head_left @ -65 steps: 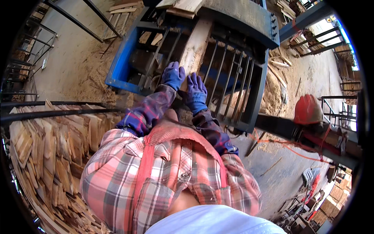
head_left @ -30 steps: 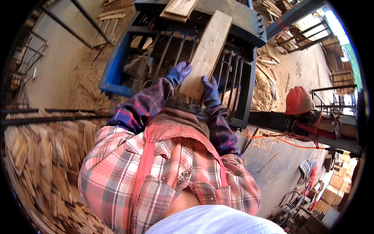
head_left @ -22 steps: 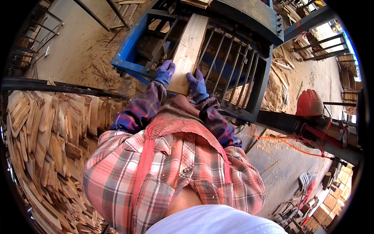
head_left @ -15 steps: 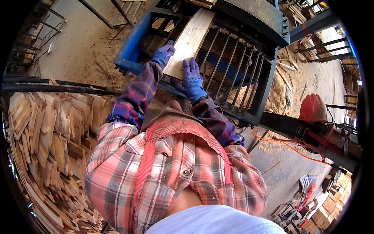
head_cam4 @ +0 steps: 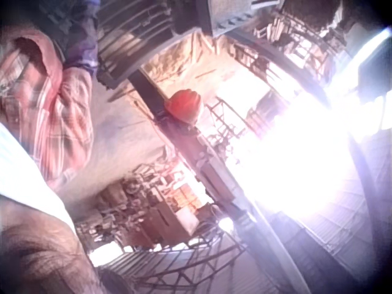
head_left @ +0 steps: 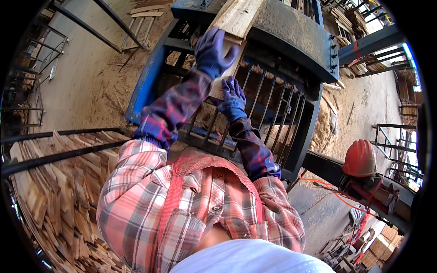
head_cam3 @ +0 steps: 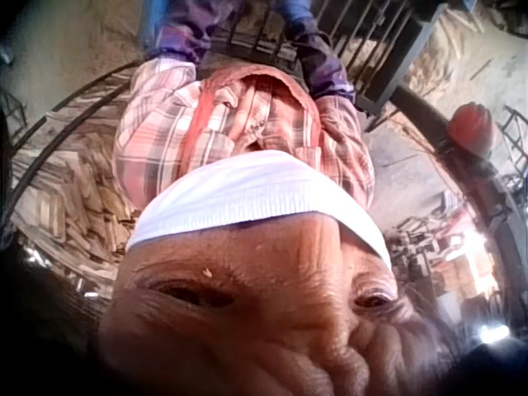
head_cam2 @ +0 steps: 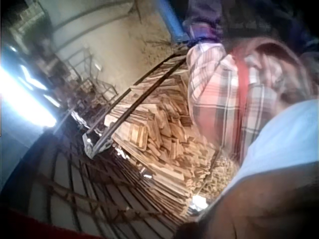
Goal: The person picks up wooden planks from a large pile and feeds them one by one into a blue industrial machine. They guide the wood through the mechanism and then move to the next piece, repeating the process.
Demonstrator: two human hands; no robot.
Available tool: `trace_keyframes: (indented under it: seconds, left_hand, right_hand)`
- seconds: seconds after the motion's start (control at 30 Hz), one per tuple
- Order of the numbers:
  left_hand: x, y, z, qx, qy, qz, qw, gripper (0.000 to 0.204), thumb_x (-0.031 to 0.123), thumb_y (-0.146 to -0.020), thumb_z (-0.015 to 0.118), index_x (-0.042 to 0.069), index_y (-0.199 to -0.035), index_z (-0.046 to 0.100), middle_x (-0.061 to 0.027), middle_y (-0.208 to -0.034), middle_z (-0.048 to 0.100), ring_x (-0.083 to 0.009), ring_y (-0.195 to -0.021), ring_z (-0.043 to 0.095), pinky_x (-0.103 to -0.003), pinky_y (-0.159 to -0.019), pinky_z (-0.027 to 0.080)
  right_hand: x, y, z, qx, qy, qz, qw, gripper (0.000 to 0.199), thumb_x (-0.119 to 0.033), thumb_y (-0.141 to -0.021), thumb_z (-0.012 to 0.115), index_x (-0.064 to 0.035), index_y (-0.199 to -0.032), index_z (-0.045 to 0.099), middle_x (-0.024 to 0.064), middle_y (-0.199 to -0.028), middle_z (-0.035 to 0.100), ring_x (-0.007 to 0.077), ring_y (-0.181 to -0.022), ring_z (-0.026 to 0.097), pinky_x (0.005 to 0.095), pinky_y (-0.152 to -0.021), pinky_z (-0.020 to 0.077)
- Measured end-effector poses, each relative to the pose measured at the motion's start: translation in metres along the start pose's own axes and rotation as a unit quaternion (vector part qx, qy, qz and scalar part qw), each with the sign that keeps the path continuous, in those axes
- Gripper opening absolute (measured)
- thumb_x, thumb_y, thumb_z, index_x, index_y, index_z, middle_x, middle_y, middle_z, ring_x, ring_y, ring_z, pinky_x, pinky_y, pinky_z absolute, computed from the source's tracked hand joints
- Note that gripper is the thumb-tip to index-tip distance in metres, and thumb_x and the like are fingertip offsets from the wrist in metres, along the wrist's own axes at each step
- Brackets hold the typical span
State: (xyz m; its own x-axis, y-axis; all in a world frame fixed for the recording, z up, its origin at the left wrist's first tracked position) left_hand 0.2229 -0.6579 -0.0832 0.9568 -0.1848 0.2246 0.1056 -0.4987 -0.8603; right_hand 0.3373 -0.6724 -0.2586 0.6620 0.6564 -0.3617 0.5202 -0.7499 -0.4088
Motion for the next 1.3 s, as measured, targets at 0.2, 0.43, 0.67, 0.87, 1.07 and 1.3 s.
trace_keyframes:
  seconds: [0.2, 0.43, 0.67, 0.87, 1.07, 1.3]
  left_hand:
    - [-0.016, -0.069, 0.082, -0.362, -0.191, -0.206, 0.889, 0.096, 0.062, -0.073, 0.065, 0.019, -0.149, 0.027, -0.0146, -0.157, 0.02, -0.0406, -0.141, 0.022, -0.058, -0.109, 0.022]
    - [0.037, -0.021, 0.064, -0.42, -0.173, -0.131, 0.881, 0.088, 0.053, -0.074, 0.065, 0.018, -0.147, 0.031, -0.0191, -0.154, 0.024, -0.0472, -0.135, 0.027, -0.058, -0.102, 0.031]
    - [0.067, 0.126, 0.007, -0.3, 0.081, -0.078, 0.947, 0.082, 0.051, -0.071, 0.075, 0.009, -0.136, 0.045, -0.0208, -0.139, 0.047, -0.0352, -0.121, 0.053, -0.041, -0.097, 0.044]
    - [-0.005, 0.213, -0.014, -0.266, 0.24, -0.335, 0.872, 0.032, 0.032, -0.095, 0.061, 0.005, -0.112, 0.064, -0.0078, -0.094, 0.068, -0.0132, -0.087, 0.06, -0.028, -0.079, 0.049]
    - [-0.09, 0.255, -0.038, -0.134, 0.386, -0.433, 0.803, 0.047, 0.035, -0.093, 0.064, -0.001, -0.123, 0.06, -0.0062, -0.1, 0.068, -0.0129, -0.087, 0.058, -0.027, -0.079, 0.049]
    - [-0.085, 0.195, -0.038, -0.216, 0.344, -0.456, 0.792, 0.04, 0.031, -0.093, 0.064, 0.001, -0.12, 0.061, -0.006, -0.098, 0.067, -0.012, -0.083, 0.058, -0.028, -0.074, 0.05]
  right_hand:
    - [0.023, -0.061, -0.005, -0.03, 0.021, 0.058, 0.998, 0.077, -0.047, -0.077, 0.072, -0.0105, -0.14, 0.047, 0.0163, -0.146, 0.044, 0.0295, -0.132, 0.045, 0.0376, -0.108, 0.0358]
    - [0.105, -0.078, -0.037, 0.108, -0.65, 0.168, 0.733, 0.032, -0.031, -0.09, 0.06, -0.0014, -0.103, 0.063, 0.0062, -0.092, 0.067, 0.0221, -0.083, 0.064, 0.0303, -0.076, 0.0511]
    - [0.114, 0.011, -0.015, 0.172, -0.811, 0.274, 0.487, 0.056, -0.036, -0.094, 0.058, 0.0044, -0.131, 0.046, 0.0206, -0.118, 0.061, 0.0352, -0.099, 0.064, 0.0461, -0.087, 0.0537]
    - [0.049, 0.05, 0.018, 0.128, -0.786, 0.276, 0.538, 0.046, -0.03, -0.089, 0.068, 0.0025, -0.12, 0.056, 0.014, -0.105, 0.066, 0.0273, -0.091, 0.066, 0.0403, -0.08, 0.0549]
    - [-0.053, 0.038, -0.019, -0.047, -0.574, 0.087, 0.813, 0.073, -0.035, -0.075, 0.078, 0.0089, -0.124, 0.048, 0.0195, -0.119, 0.056, 0.0288, -0.107, 0.058, 0.0377, -0.092, 0.0471]
    - [-0.107, 0.065, -0.033, -0.02, -0.047, -0.038, 0.998, 0.078, -0.049, -0.076, 0.069, -0.0028, -0.135, 0.047, 0.0207, -0.144, 0.041, 0.0387, -0.137, 0.035, 0.0466, -0.107, 0.035]
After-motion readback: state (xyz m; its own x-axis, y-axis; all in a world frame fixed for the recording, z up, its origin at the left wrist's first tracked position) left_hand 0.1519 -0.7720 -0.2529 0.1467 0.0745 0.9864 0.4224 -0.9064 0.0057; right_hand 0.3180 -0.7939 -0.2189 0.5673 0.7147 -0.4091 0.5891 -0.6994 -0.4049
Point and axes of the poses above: each hand's wrist, its own y-axis away from the middle knuckle, its own z-axis out of the palm, x = y × z, the point moved 8 cm from there along -y, towards the middle knuckle
